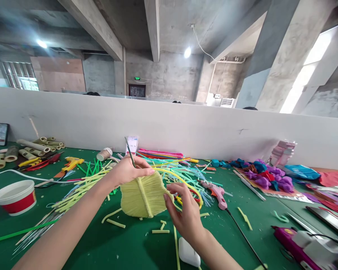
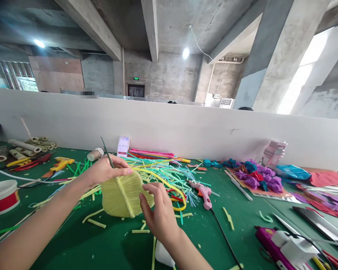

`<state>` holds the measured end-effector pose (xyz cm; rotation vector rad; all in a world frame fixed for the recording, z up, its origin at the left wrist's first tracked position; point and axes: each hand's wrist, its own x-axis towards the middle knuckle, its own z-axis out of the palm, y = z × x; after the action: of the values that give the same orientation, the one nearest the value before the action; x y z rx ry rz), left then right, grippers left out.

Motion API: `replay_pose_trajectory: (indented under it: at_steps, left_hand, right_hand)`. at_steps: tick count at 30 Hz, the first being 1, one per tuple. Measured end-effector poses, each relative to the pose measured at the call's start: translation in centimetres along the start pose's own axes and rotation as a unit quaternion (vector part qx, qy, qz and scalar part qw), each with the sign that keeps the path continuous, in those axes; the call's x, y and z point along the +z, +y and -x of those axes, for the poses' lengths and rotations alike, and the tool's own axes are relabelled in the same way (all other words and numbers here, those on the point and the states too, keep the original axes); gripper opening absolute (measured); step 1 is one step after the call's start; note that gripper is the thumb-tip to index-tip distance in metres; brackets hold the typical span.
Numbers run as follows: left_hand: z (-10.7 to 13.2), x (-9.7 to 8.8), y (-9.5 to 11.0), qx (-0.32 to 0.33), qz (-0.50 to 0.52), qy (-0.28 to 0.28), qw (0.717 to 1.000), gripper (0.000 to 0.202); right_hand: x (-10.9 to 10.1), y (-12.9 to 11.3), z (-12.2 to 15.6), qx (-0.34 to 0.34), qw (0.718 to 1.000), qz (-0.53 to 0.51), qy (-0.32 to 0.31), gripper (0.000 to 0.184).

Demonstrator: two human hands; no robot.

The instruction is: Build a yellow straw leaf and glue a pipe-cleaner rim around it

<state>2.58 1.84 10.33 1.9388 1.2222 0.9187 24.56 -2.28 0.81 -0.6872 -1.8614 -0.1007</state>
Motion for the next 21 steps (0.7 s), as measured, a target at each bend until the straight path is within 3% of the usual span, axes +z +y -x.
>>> replay_pose_trajectory:
  at_steps: [5,9,11,16,21]
  left_hand:
    - [-0.4,0.8,-0.7,0.001,0.111,-0.002,0.994,0.023]
    - [-0.3,1.0,-0.8,0.001,0.130,-0.020,0.991,0.027]
    - [-0.2,0.6,-0.8,0.006,0.100,-0.058,0.993,0.030]
    - [0.1,-1.4,-1.0,0.052,0.042,-0.167,0.984,0.050]
    - [0.5,-3.1,-0.9,0.034,0.064,-0.195,0.978,0.061]
  right_hand:
    - [0.7,0.6,0.2,0.122,0.991,-0.013,-0.049,0.041]
    - [0.6,0.5,-0.2,0.203,0.969,-0.087,-0.107,0.029]
    - [0.5,0.3,-0.3,0.218,0.962,-0.109,-0.125,0.020]
    - [0.5,0.2,-0.3,0.216,0.965,-0.096,-0.114,0.023]
    - [0.6,0.4,-0.2,0.230,0.964,-0.098,-0.094,0.024]
